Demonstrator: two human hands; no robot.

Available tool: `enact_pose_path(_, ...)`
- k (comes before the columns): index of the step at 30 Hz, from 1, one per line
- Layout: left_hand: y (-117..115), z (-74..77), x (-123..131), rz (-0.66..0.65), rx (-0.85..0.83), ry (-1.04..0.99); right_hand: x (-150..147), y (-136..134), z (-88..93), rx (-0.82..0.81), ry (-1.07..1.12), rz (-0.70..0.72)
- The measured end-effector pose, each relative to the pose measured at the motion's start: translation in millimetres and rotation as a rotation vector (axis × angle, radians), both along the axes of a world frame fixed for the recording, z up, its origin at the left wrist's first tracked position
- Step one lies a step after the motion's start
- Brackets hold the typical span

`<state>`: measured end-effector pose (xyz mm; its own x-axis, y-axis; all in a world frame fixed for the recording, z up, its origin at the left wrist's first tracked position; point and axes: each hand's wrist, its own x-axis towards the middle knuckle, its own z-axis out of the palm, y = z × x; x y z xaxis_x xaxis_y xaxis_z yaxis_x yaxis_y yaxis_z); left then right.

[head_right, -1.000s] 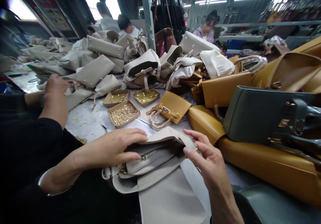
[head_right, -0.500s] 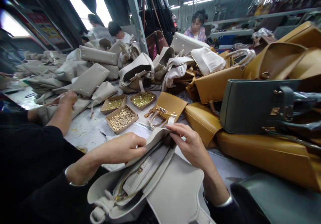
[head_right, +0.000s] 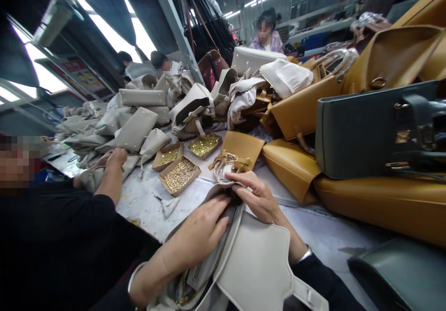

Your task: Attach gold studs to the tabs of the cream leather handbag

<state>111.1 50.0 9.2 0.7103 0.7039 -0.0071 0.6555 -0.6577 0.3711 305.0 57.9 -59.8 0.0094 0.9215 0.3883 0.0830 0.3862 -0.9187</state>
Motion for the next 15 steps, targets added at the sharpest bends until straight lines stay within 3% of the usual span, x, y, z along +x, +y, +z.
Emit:
enact_pose_path(6, 17.4, -29.1, 6.0, 0.266, -0.094, 0.052, -7.5, -0.6, -5.3, 0.168, -0.054, 0.005)
enact_pose_path(10, 20.2, -34.6, 1.7, 0.275, -0.138, -0.040, -8.9, -2.5, -3.1, 0.276, -0.087, -0.005)
enact_pose_path(15, 39.6, -51.2, 4.4, 0.323, -0.469, -0.274, -11.5, -0.8, -4.8, 0.264, -0.094, -0.017)
